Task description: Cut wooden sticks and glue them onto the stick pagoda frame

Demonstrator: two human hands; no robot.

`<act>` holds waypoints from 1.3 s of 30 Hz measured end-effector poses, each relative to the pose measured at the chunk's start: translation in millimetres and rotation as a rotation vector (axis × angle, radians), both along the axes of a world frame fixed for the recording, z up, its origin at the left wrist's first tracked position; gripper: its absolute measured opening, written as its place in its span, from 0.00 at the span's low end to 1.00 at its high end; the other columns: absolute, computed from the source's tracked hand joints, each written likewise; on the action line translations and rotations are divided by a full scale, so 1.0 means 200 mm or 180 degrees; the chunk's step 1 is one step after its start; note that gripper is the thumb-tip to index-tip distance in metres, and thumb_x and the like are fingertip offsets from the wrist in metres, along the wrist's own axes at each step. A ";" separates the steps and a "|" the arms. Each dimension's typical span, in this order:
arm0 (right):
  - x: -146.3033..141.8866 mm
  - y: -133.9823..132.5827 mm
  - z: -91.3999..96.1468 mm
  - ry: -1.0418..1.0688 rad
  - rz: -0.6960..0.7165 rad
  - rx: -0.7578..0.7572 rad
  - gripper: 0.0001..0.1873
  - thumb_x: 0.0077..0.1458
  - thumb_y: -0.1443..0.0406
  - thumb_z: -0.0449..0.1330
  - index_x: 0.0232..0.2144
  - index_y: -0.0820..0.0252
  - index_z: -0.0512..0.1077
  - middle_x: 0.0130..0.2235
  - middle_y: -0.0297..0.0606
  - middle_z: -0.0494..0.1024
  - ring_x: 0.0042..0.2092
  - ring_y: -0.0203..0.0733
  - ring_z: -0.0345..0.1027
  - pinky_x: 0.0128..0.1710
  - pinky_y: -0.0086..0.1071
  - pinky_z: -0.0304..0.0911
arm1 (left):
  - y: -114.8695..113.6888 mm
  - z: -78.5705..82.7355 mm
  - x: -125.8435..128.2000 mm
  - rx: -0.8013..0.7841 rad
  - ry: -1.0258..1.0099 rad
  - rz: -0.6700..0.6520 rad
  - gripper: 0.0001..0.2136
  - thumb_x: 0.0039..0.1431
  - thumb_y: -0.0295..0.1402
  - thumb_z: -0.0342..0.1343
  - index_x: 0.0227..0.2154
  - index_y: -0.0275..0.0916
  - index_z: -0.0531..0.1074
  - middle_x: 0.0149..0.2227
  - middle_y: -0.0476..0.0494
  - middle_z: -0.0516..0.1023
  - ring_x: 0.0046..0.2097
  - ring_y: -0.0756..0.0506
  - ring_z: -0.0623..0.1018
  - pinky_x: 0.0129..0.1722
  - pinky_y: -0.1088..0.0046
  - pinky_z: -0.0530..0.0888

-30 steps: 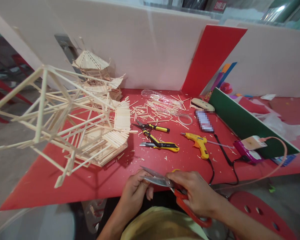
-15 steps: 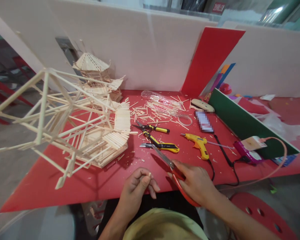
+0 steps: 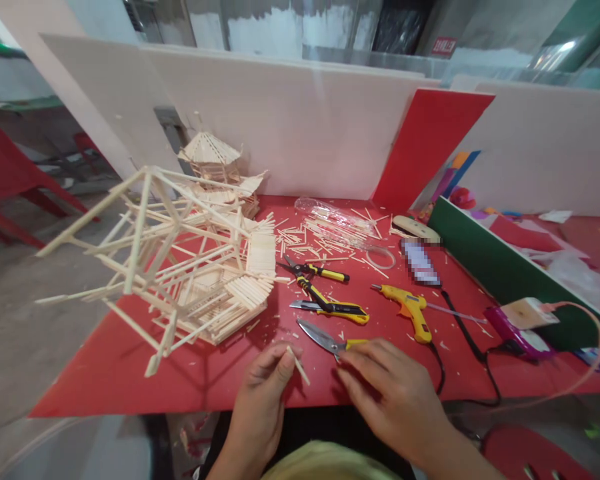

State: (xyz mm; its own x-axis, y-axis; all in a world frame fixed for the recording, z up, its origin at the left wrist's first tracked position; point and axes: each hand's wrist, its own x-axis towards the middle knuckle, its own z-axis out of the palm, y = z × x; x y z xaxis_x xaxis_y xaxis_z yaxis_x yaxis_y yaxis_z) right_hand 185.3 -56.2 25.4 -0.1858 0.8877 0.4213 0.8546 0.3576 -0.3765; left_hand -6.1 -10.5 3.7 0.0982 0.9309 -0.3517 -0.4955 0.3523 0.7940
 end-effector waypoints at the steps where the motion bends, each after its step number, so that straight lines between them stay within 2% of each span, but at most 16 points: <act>1: -0.05 0.02 0.03 0.0357 0.0125 0.0147 0.11 0.58 0.64 0.61 0.44 0.56 0.72 0.39 0.38 0.79 0.40 0.40 0.73 0.41 0.32 0.69 | 0.00 0.02 0.00 -0.0115 -0.0135 0.0110 0.12 0.40 0.39 0.73 0.26 0.38 0.81 0.27 0.48 0.78 0.31 0.51 0.74 0.35 0.78 0.72; 3: -0.16 0.06 0.08 0.0930 0.0283 0.0385 0.10 0.57 0.64 0.63 0.42 0.56 0.72 0.34 0.35 0.80 0.35 0.36 0.73 0.36 0.27 0.69 | 0.02 0.07 0.00 -0.0191 -0.0357 0.0326 0.14 0.36 0.38 0.74 0.26 0.38 0.81 0.27 0.48 0.79 0.32 0.50 0.75 0.37 0.77 0.73; 6: -0.30 0.12 0.11 0.1246 0.0292 0.0739 0.06 0.57 0.70 0.61 0.37 0.56 0.73 0.31 0.33 0.79 0.30 0.34 0.72 0.32 0.25 0.68 | 0.06 0.13 -0.03 -0.0181 -0.0543 0.0615 0.14 0.34 0.36 0.75 0.26 0.37 0.81 0.29 0.47 0.81 0.32 0.51 0.76 0.37 0.78 0.73; 11: -0.42 0.22 0.14 0.1318 0.0484 0.0999 0.08 0.55 0.74 0.60 0.36 0.57 0.73 0.31 0.34 0.79 0.31 0.34 0.72 0.32 0.26 0.67 | 0.10 0.18 -0.09 -0.0095 -0.0745 0.0913 0.15 0.32 0.35 0.76 0.26 0.36 0.81 0.28 0.47 0.81 0.30 0.51 0.76 0.34 0.79 0.74; 15: -0.48 0.28 0.18 0.1126 0.0360 0.1222 0.07 0.56 0.73 0.61 0.36 0.58 0.73 0.31 0.34 0.79 0.31 0.34 0.72 0.35 0.27 0.67 | 0.11 0.20 -0.11 -0.0022 -0.0866 0.1097 0.13 0.38 0.36 0.73 0.26 0.36 0.79 0.25 0.49 0.79 0.28 0.52 0.75 0.31 0.79 0.73; 21: -0.59 0.38 0.21 0.0806 0.0285 0.1031 0.05 0.58 0.71 0.58 0.36 0.59 0.73 0.32 0.35 0.78 0.32 0.36 0.71 0.35 0.30 0.64 | 0.18 0.24 -0.12 0.0000 -0.0620 0.1435 0.14 0.41 0.35 0.71 0.27 0.36 0.74 0.22 0.52 0.74 0.22 0.53 0.70 0.21 0.79 0.67; 24: -0.62 0.40 0.20 0.0764 0.0194 0.0952 0.05 0.58 0.71 0.58 0.35 0.59 0.73 0.30 0.34 0.78 0.31 0.36 0.69 0.33 0.30 0.62 | 0.21 0.27 -0.11 -0.0018 -0.0563 0.1539 0.14 0.40 0.34 0.70 0.29 0.36 0.73 0.25 0.52 0.75 0.25 0.51 0.73 0.24 0.78 0.69; 28: -0.62 0.41 0.21 0.0775 0.0190 0.0822 0.05 0.59 0.70 0.57 0.34 0.59 0.74 0.30 0.34 0.77 0.30 0.36 0.69 0.32 0.30 0.61 | 0.24 0.30 -0.09 0.0010 -0.0475 0.1604 0.12 0.41 0.33 0.69 0.26 0.37 0.71 0.23 0.54 0.73 0.26 0.52 0.72 0.28 0.78 0.70; 34: -0.58 0.43 0.21 0.0918 0.0408 0.0716 0.05 0.60 0.69 0.57 0.33 0.57 0.73 0.30 0.35 0.77 0.32 0.38 0.70 0.35 0.31 0.62 | 0.25 0.32 -0.10 -0.0060 -0.0344 0.1677 0.11 0.40 0.30 0.68 0.22 0.38 0.70 0.18 0.56 0.70 0.19 0.55 0.66 0.18 0.80 0.60; 36: -0.55 0.43 0.21 0.0996 0.0481 0.0605 0.03 0.59 0.67 0.58 0.36 0.57 0.73 0.31 0.35 0.76 0.34 0.38 0.70 0.36 0.31 0.63 | 0.25 0.33 -0.10 -0.0069 -0.0292 0.1711 0.11 0.39 0.30 0.68 0.21 0.38 0.70 0.18 0.56 0.69 0.18 0.55 0.66 0.18 0.80 0.60; 39: -0.51 0.43 0.19 0.1015 0.0503 0.0572 0.07 0.58 0.67 0.60 0.41 0.56 0.72 0.33 0.35 0.75 0.35 0.39 0.70 0.38 0.31 0.63 | 0.25 0.33 -0.09 -0.0047 -0.0149 0.1721 0.11 0.39 0.31 0.69 0.21 0.37 0.70 0.17 0.56 0.70 0.18 0.54 0.67 0.18 0.79 0.62</act>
